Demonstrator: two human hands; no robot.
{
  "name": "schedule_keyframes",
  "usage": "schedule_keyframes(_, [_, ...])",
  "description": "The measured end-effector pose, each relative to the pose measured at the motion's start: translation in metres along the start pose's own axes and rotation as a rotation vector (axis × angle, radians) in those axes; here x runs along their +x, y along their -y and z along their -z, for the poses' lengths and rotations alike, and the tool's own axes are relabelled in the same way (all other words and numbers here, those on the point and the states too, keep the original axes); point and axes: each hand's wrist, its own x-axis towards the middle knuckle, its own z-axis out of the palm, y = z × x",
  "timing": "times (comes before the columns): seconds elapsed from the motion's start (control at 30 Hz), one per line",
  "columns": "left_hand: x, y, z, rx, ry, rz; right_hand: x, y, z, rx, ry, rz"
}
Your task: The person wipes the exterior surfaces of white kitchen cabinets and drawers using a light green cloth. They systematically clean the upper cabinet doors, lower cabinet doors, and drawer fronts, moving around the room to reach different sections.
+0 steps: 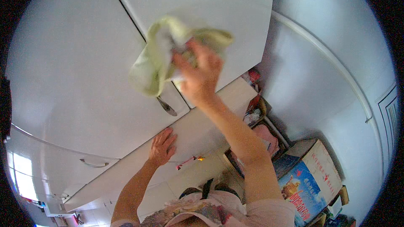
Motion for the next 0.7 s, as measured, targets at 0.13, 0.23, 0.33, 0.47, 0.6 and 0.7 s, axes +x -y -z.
schedule_keyframes(0.13, [0.001, 0.000, 0.002, -0.007, -0.012, -0.020, -0.130, 0.005, -0.007, -0.172, 0.321, -0.016])
schedule_keyframes(0.23, [0.000, 0.003, 0.000, 0.002, -0.024, -0.025, -0.164, 0.002, 0.009, -0.195, 0.747, -0.170])
schedule_keyframes(0.33, [0.001, 0.009, -0.010, 0.019, -0.011, -0.017, -0.137, -0.002, 0.028, 0.061, 0.898, -0.458])
schedule_keyframes(0.47, [-0.003, 0.009, -0.008, -0.007, -0.043, -0.035, -0.081, -0.026, 0.066, 0.508, 0.499, -0.731])
schedule_keyframes(0.6, [-0.004, 0.010, -0.009, -0.033, -0.065, -0.065, 0.025, -0.018, 0.044, 0.749, -0.216, -0.938])
schedule_keyframes(0.7, [0.002, 0.011, -0.015, -0.011, -0.072, -0.082, 0.028, -0.016, -0.020, 0.248, -0.042, -0.805])
